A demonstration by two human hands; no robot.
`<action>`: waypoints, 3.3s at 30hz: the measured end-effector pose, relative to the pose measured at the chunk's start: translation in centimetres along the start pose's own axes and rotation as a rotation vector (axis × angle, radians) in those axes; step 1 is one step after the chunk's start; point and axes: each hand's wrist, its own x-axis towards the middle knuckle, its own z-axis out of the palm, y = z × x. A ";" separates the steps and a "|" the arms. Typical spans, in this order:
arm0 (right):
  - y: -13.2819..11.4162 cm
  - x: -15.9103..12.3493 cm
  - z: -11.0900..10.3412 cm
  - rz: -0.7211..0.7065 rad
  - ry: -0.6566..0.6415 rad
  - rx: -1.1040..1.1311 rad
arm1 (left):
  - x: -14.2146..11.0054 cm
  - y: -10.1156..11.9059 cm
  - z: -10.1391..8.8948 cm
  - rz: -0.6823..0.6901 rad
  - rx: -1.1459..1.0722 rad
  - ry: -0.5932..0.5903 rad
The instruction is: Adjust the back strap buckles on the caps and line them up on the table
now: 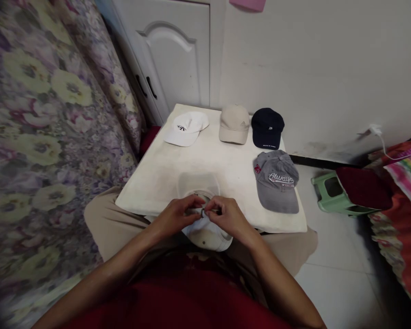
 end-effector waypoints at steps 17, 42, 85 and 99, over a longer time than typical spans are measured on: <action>0.3 0.4 -1.0 0.121 -0.145 0.292 | 0.2 0.1 -1.0 -0.034 -0.045 -0.080; 1.1 0.2 -0.8 0.147 -0.324 0.390 | -0.2 1.0 -1.7 0.067 0.100 -0.183; -0.1 -0.3 -1.5 0.132 -0.192 0.146 | 0.6 0.6 -2.2 -0.017 0.103 -0.234; -1.3 -0.2 -1.7 0.107 -0.247 0.149 | 0.9 0.7 -2.0 0.085 0.071 -0.242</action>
